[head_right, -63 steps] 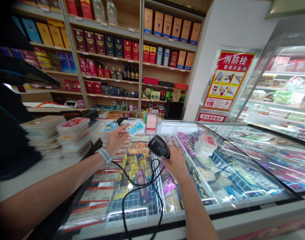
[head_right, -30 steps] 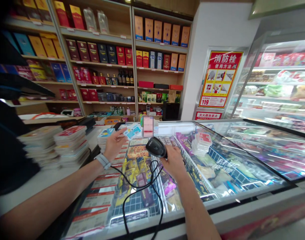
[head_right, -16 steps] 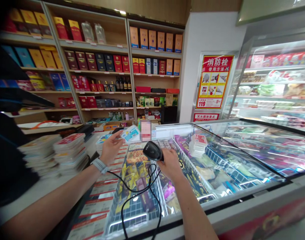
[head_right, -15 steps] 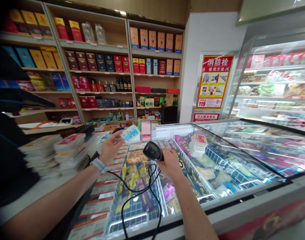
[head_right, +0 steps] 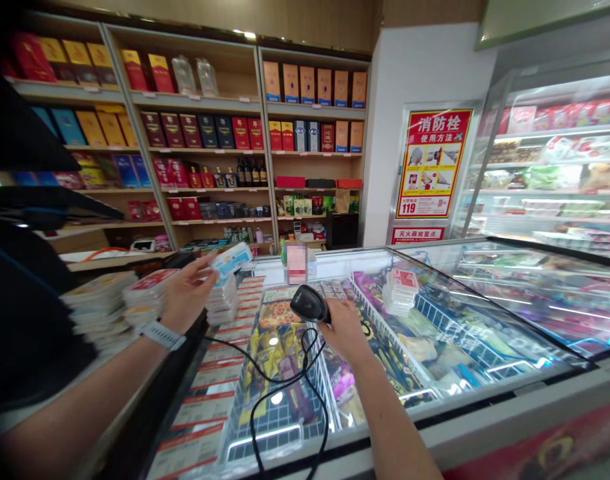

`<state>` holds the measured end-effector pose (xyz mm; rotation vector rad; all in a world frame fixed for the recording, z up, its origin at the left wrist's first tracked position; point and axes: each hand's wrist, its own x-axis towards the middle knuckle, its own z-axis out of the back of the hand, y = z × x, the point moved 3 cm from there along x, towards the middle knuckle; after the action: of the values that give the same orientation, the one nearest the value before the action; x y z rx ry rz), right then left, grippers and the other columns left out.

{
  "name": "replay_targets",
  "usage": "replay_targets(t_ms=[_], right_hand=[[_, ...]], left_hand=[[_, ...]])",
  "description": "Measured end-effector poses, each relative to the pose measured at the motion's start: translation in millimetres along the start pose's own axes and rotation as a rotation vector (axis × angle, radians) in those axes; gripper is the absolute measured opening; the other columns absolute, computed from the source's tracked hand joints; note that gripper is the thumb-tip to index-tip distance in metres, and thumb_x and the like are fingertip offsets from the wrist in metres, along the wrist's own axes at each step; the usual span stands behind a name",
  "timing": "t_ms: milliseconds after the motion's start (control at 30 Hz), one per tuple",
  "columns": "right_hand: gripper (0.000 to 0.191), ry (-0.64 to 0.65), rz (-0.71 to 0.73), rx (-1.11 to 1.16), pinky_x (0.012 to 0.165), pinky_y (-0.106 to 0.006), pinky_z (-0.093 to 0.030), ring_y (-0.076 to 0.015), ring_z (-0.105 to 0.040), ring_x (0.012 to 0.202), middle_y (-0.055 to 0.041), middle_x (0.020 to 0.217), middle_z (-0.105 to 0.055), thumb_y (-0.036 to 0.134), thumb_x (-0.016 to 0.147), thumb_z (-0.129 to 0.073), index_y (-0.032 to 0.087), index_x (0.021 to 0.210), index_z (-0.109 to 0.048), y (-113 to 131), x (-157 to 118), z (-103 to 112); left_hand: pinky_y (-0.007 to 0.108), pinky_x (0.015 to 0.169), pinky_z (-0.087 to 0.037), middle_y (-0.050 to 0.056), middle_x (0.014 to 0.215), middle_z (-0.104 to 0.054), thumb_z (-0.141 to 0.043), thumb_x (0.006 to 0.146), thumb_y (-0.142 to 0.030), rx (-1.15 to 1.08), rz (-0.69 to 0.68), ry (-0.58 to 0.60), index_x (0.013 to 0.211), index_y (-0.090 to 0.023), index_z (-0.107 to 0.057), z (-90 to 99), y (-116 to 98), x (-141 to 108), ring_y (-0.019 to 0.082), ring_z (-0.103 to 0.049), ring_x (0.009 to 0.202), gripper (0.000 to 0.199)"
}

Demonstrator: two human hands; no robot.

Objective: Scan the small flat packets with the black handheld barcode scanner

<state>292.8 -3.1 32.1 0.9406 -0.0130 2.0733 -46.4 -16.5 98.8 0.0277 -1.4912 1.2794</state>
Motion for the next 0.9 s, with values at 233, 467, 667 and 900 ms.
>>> replay_targets(t_ms=[233, 467, 667, 900], right_hand=[[0.017, 0.008, -0.002, 0.0, 0.084, -0.036, -0.037, -0.0207, -0.058, 0.085, -0.0042, 0.089, -0.065, 0.013, 0.077, -0.053, 0.018, 0.093, -0.055, 0, 1, -1], [0.021, 0.012, -0.001, 0.015, 0.085, -0.037, -0.037, -0.0212, -0.059, 0.087, -0.0048, 0.092, -0.066, 0.013, 0.078, -0.051, 0.018, 0.098, -0.057, 2, 0, 1], [0.02, 0.015, 0.008, 0.018, 0.085, -0.037, -0.038, -0.0214, -0.06, 0.088, -0.0044, 0.093, -0.066, 0.013, 0.078, -0.052, 0.019, 0.096, -0.057, 3, 0, 0], [0.021, 0.016, 0.015, 0.003, 0.086, -0.037, -0.038, -0.0219, -0.06, 0.09, -0.0054, 0.096, -0.067, 0.014, 0.079, -0.053, 0.018, 0.099, -0.058, 2, -1, -3]], left_hand=[[0.026, 0.072, -0.049, 0.003, 0.101, -0.071, -0.055, 0.087, -0.028, 0.514, -0.321, -0.103, 0.122, -0.023, -0.064, 64.2, -11, 14, 0.013, -0.059, 0.069, 0.036], [0.034, 0.097, -0.046, 0.004, 0.126, -0.065, -0.044, 0.094, -0.027, 0.818, -0.505, -0.087, 0.128, -0.024, -0.059, 104.8, 2, 16, 0.021, -0.061, 0.111, 0.038], [0.039, 0.101, -0.043, 0.005, 0.133, -0.06, -0.037, 0.092, -0.023, 0.995, -0.532, 0.07, 0.136, -0.025, -0.053, 124.4, 25, 16, 0.024, -0.055, 0.118, 0.047], [0.039, 0.102, -0.04, 0.011, 0.124, -0.065, -0.029, 0.089, -0.015, 1.126, -0.603, 0.267, 0.129, -0.013, -0.058, 123.9, 29, 13, 0.026, -0.053, 0.113, 0.049]])
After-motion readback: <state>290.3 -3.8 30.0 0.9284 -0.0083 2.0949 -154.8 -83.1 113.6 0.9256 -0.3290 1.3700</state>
